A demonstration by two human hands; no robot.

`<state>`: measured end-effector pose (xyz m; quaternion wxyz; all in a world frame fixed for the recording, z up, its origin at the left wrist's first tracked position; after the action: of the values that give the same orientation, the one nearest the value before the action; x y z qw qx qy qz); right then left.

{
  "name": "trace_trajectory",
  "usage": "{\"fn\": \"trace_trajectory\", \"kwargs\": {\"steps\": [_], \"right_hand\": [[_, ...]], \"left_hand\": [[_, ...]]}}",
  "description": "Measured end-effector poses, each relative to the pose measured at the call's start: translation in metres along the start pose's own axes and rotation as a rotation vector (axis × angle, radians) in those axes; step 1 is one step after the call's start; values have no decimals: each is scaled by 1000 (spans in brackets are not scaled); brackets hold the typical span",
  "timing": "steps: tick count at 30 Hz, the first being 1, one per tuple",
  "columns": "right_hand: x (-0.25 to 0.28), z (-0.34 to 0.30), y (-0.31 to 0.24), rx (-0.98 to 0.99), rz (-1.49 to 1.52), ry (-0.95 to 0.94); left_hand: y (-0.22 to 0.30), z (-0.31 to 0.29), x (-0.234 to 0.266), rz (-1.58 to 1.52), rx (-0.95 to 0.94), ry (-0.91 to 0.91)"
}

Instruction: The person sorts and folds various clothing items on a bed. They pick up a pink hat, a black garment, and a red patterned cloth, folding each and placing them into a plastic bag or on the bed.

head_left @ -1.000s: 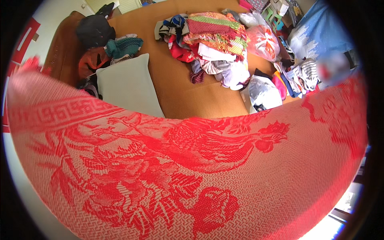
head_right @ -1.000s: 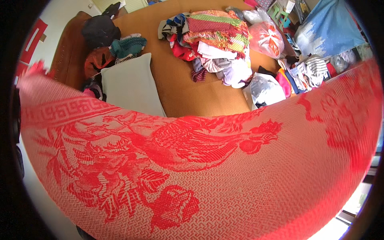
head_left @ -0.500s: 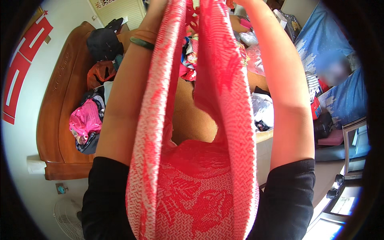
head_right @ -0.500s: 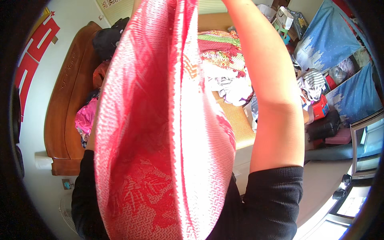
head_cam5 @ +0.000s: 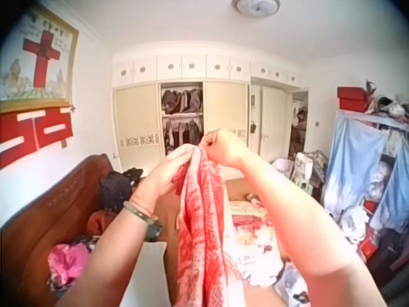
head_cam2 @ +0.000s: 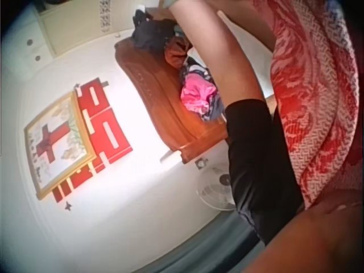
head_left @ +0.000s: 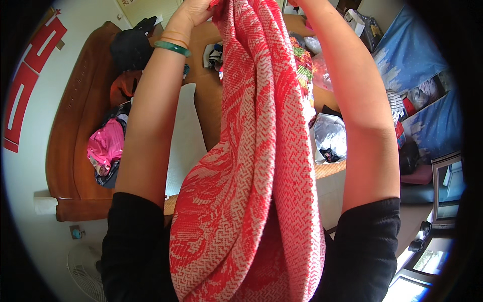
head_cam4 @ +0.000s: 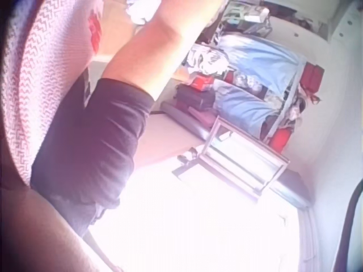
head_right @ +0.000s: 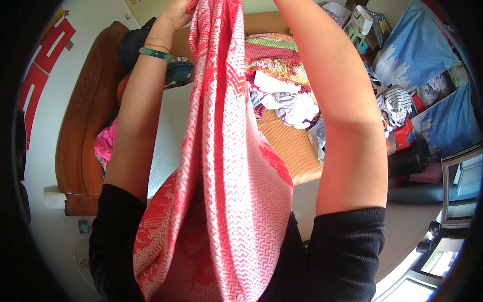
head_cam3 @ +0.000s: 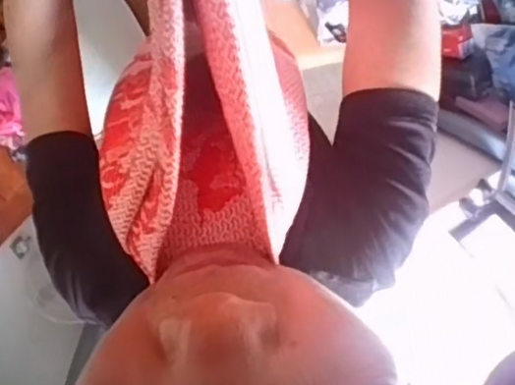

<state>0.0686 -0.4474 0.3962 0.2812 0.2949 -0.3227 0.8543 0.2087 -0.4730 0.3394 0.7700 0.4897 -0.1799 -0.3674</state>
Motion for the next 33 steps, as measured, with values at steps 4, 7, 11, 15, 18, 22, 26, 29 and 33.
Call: {"fn": "trace_trajectory", "kwargs": {"steps": [4,7,11,15,18,22,26,29,33], "right_hand": [[31,-32,-43,12,-214,78],[30,-94,-132,328,81,-248],[22,-173,-194,714,177,-590],[15,-217,-179,435,362,-799],[-11,-234,-137,275,336,-854],[-43,-262,-78,-24,167,-1034],[-59,-292,1,46,-352,-494],[-32,-268,57,-36,-582,-313],[54,-202,45,39,-410,30]], "left_hand": [[-7,4,-1,2,10,96],[8,-4,30,108,-74,95],[43,-12,37,83,-189,256],[52,4,38,100,-295,343],[70,-6,58,298,-391,437],[92,-22,67,342,-436,594],[99,-33,81,381,-384,660],[104,-40,99,582,-375,713],[152,-71,111,782,-452,783]]}}
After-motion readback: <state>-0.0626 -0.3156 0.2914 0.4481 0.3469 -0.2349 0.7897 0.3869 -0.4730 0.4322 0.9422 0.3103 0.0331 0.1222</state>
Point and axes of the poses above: each hand's wrist, its own z-axis towards the middle knuckle, its own x-axis out of the back of the hand, y = z × x, the point moved 4 cm from there along z, towards the middle knuckle, and after that the axes turned 6 degrees about x, right-handed, at the moved point
